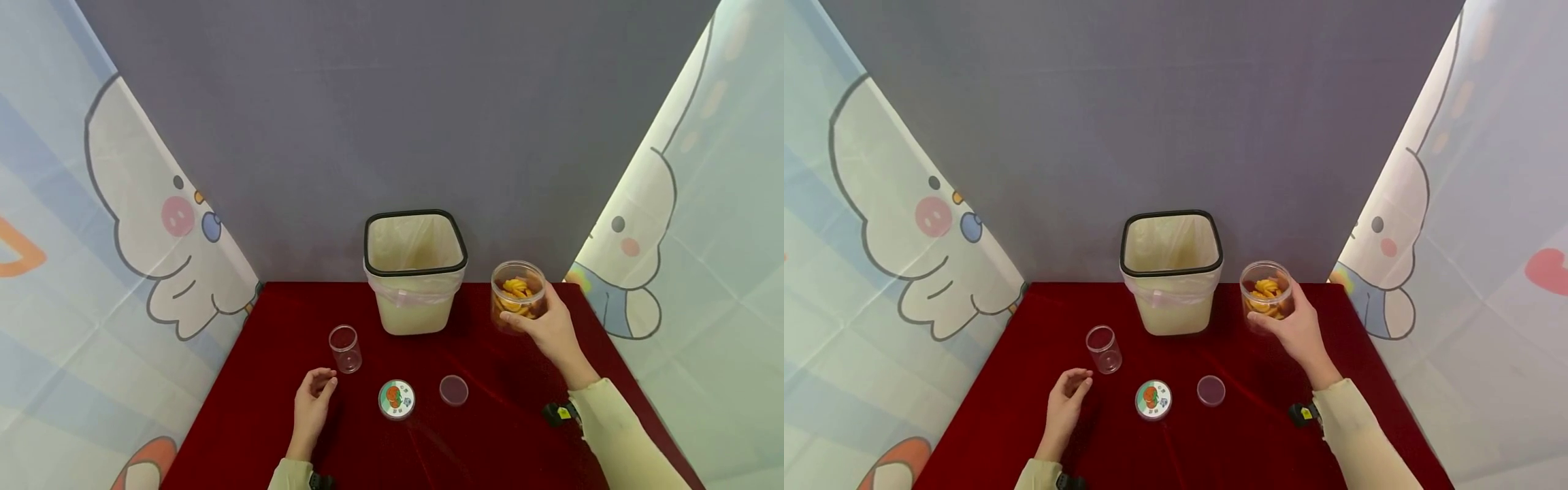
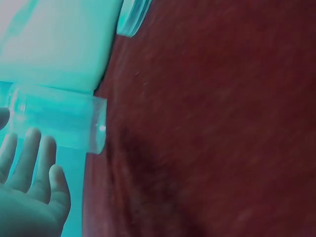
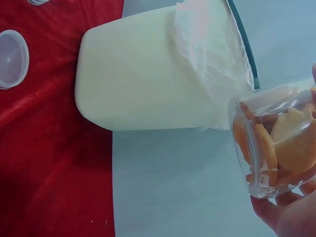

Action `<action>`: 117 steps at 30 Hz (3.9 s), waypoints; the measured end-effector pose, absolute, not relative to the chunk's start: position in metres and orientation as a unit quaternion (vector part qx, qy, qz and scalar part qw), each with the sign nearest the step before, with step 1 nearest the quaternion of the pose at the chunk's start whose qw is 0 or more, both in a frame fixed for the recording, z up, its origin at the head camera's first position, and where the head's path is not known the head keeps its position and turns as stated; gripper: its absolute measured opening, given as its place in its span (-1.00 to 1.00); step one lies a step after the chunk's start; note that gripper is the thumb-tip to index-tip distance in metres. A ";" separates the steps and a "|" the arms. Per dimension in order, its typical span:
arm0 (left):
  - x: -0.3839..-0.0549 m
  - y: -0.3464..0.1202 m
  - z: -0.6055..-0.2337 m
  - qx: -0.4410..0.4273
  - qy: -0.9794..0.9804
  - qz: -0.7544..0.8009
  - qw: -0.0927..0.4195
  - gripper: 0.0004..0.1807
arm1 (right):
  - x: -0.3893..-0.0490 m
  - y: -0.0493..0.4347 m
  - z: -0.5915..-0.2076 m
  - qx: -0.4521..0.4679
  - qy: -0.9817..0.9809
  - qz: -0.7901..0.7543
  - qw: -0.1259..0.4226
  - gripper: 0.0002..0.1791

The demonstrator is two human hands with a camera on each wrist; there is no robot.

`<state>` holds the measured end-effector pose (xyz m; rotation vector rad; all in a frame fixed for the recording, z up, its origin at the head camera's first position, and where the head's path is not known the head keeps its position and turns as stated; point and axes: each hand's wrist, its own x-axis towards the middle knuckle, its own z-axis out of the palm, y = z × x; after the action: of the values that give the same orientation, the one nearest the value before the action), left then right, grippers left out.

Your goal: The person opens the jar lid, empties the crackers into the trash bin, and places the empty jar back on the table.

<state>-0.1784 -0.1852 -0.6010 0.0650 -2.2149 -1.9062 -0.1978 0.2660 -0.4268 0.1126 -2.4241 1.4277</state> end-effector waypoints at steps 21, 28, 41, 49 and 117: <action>-0.235 -0.174 -0.594 -0.027 -0.790 -0.581 0.194 -0.14 | -0.227 0.258 -0.399 0.052 -0.842 0.518 0.140 -0.03; -0.248 -0.169 -0.596 -0.026 -0.788 -0.592 0.167 -0.08 | -0.238 0.257 -0.390 0.056 -0.839 0.525 0.131 0.03; -0.251 -0.170 -0.606 -0.022 -0.773 -0.607 0.184 -0.26 | -0.262 0.252 -0.371 0.053 -0.848 0.514 0.122 0.07; -0.250 -0.169 -0.605 -0.020 -0.749 -0.643 0.157 -0.21 | -0.283 0.252 -0.359 0.065 -0.881 0.454 0.119 0.11; -0.249 -0.169 -0.611 -0.008 -0.731 -0.665 0.152 -0.23 | -0.321 0.225 -0.337 0.185 -0.960 0.038 0.207 0.05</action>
<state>-0.2487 -0.1693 -0.6112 -0.0221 -2.0969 -1.9093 -0.3209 0.2248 -0.3366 0.5149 -2.6734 0.1066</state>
